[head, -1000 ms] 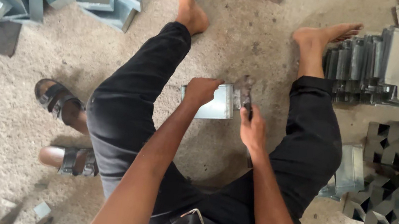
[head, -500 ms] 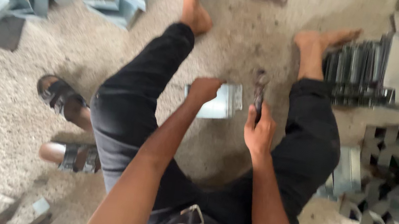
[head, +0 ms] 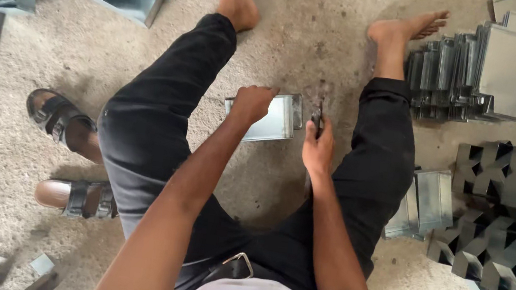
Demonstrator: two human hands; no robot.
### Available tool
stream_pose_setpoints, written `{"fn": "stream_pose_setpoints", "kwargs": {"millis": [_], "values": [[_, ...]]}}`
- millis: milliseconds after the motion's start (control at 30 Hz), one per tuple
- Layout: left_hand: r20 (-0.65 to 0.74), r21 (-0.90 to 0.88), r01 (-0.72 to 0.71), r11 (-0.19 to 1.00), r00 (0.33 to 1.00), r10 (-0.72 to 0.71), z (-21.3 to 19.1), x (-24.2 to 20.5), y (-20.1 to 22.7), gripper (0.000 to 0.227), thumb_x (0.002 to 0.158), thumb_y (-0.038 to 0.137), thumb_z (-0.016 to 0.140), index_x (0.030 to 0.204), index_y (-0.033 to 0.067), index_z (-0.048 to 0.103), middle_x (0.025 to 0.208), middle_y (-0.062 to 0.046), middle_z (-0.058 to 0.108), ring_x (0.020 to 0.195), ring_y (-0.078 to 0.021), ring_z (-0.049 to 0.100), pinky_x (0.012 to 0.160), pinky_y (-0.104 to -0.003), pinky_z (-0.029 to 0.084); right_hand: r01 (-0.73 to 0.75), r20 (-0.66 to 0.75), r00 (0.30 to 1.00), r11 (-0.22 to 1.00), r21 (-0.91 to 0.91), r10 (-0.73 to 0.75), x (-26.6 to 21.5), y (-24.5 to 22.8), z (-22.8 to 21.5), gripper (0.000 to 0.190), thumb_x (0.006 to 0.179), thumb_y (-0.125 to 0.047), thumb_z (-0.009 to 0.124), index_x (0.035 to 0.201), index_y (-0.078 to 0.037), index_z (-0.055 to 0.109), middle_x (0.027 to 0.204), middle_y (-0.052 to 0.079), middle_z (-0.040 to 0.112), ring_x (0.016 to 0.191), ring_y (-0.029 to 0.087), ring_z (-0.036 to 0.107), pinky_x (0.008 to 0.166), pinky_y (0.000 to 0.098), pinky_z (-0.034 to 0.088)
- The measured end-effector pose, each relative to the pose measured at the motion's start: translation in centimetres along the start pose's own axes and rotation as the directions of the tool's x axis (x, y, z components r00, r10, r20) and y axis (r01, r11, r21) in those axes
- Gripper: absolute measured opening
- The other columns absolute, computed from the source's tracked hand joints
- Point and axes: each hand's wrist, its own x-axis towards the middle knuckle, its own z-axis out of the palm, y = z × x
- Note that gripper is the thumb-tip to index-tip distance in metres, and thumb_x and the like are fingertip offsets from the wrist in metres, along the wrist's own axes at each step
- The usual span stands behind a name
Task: The person sits on the floor and uses a hammer to strike small rectangular metal pieces placed on a metal block. They repeatedly pick up pieces, position them, and hammer them to flatten or shape the metal.
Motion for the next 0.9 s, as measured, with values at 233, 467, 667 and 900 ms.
{"fn": "stream_pose_setpoints", "kwargs": {"millis": [233, 467, 667, 900], "values": [[-0.412, 0.278, 0.007, 0.961, 0.904, 0.113, -4.7, -2.1, 3.4, 0.042, 0.093, 0.016, 0.052, 0.132, 0.024, 0.062, 0.117, -0.002, 0.068, 0.108, -0.0298, 0.065, 0.096, -0.055, 0.047, -0.611, 0.376, 0.79, 0.666, 0.428, 0.484, 1.1, -2.9, -1.4, 0.036, 0.108, -0.03, 0.06, 0.131, -0.002, 0.057, 0.07, 0.001, 0.05, 0.043, 0.008, 0.044, 0.036, 0.0276, 0.033], [-0.337, 0.239, -0.004, 0.971, 0.938, 0.086, -5.9, -4.1, 5.5, 0.032, 0.082, 0.014, 0.059, 0.114, 0.0111, 0.064, 0.104, -0.008, 0.065, 0.104, -0.0277, 0.06, 0.093, -0.054, 0.042, -0.323, 0.27, 0.944, 0.7, 0.637, 0.191, 3.3, -12.5, -8.8, 0.059, 0.108, -0.028, 0.055, 0.16, -0.007, 0.035, 0.078, -0.004, 0.053, 0.049, 0.005, 0.043, 0.04, 0.0252, 0.037], [-0.342, 0.232, -0.006, 0.973, 0.936, 0.088, -5.5, -4.0, 5.6, 0.019, 0.088, 0.013, 0.058, 0.107, 0.0102, 0.062, 0.101, -0.008, 0.063, 0.1, -0.0276, 0.061, 0.093, -0.052, 0.043, 0.16, 0.082, 0.978, 0.944, 0.288, -0.19, 0.4, -12.1, -8.9, 0.055, 0.115, -0.026, 0.056, 0.163, -0.006, 0.04, 0.077, -0.002, 0.055, 0.062, 0.008, 0.053, 0.059, 0.0248, 0.046], [-0.387, 0.272, 0.02, 0.962, 0.918, 0.091, -6.0, -3.8, 5.6, 0.012, 0.09, 0.016, 0.057, 0.1, 0.0127, 0.062, 0.096, -0.006, 0.063, 0.094, -0.0268, 0.061, 0.087, -0.05, 0.044, -0.268, 0.247, 0.948, 0.92, 0.286, 0.199, 0.2, -11.6, -8.1, 0.055, 0.103, -0.022, 0.063, 0.153, -0.003, 0.051, 0.068, 0.012, 0.055, 0.056, 0.013, 0.05, 0.052, 0.032, 0.046]]}}
